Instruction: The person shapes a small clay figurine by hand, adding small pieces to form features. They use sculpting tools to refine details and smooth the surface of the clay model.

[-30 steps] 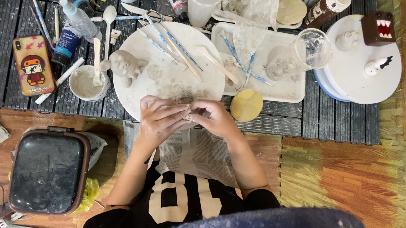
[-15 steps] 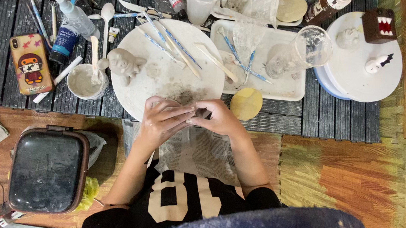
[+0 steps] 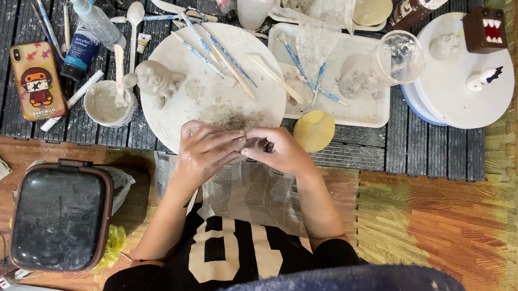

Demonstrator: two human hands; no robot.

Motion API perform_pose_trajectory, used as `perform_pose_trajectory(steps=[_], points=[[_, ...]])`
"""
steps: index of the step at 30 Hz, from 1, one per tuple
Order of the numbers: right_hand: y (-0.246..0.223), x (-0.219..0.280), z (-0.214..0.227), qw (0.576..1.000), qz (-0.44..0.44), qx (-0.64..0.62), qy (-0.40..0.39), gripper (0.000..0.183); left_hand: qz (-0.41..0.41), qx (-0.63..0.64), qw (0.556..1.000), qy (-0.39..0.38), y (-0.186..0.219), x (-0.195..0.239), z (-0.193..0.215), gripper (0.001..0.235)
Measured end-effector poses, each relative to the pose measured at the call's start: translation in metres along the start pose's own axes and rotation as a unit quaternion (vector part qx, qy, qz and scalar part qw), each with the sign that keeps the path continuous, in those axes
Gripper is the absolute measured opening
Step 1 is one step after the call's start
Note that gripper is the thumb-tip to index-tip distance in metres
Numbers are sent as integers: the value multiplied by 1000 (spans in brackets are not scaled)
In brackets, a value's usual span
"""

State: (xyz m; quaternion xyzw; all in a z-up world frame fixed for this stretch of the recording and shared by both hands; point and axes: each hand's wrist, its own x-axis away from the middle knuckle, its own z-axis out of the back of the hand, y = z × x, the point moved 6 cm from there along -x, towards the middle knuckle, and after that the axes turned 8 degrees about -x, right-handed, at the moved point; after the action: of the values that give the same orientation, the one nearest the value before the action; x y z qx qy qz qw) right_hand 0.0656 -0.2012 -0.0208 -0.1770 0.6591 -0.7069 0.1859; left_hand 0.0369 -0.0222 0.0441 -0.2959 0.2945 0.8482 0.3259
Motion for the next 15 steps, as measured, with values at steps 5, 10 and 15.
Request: perform_pose_trajectory(steps=[5, 10, 15], points=[[-4, 1, -2, 997, -16, 61, 37, 17, -1, -12, 1000, -10, 4, -2, 1, 32], [-11, 2, 1, 998, 15, 64, 16, 20, -3, -12, 1000, -11, 4, -3, 1, 33], [-9, 1, -1, 999, 24, 42, 18, 21, -1, -14, 1000, -9, 3, 0, -2, 34]])
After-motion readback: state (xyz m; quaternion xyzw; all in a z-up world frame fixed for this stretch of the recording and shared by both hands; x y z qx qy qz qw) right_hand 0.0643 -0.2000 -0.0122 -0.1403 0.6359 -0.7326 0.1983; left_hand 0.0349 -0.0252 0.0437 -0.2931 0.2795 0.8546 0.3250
